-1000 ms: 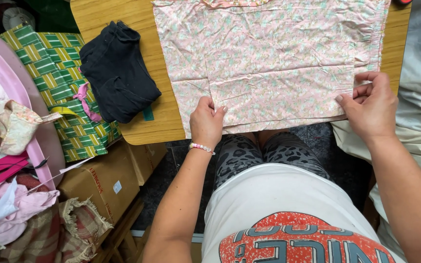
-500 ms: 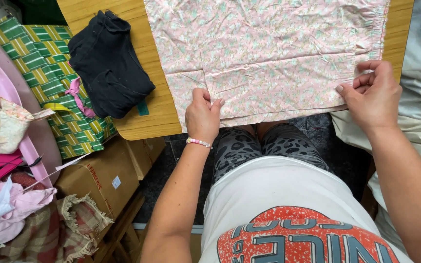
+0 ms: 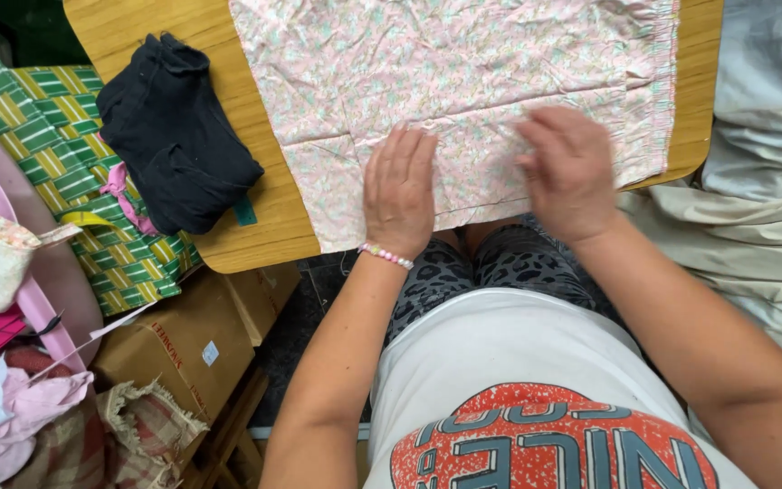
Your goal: The person folds a piece of floral fabric on a wooden table and marks it with a pen. They then use scissors to cut the fabric into smaller pieces. Finally, they move a sewing machine onto the table.
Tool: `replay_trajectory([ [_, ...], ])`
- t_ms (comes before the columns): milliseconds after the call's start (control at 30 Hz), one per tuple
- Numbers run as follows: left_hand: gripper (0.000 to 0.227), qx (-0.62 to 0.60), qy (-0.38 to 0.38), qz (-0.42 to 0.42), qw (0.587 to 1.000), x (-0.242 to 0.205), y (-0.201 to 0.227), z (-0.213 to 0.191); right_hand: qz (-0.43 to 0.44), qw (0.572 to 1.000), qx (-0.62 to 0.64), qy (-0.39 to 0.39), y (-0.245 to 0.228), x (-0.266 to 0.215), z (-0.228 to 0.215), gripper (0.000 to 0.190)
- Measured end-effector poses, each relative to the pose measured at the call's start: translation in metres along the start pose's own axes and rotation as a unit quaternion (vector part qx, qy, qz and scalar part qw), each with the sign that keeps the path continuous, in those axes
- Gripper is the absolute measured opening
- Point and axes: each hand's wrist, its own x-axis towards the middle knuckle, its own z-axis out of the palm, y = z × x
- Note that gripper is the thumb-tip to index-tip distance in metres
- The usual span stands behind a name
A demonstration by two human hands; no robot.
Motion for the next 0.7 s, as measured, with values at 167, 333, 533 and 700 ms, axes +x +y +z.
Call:
replay_trajectory([
  [167, 0.069, 0.029, -0.094, 0.035, 0.994, 0.026, 0.000, 0.039, -0.024, 0.997, -0.042, -0.052, 0.003, 0.011, 0.069, 0.084],
  [333, 0.106, 0.090, -0.209, 0.010, 0.974, 0.028, 0.005, 0.026, 0.015, 0.992, -0.065, -0.110, 0.047, -0.016, 0.036, 0.119],
  [533, 0.115, 0.087, -0.247, -0.005, 0.965, 0.033, 0.007, 0.021, 0.155, 0.975, -0.100, -0.126, 0.084, -0.021, -0.013, 0.137],
  [700, 0.084, 0.072, -0.135, 0.055, 0.987, 0.038, 0.007, 0.039, -0.019, 0.994, -0.102, -0.030, 0.041, 0.002, 0.039, 0.074],
])
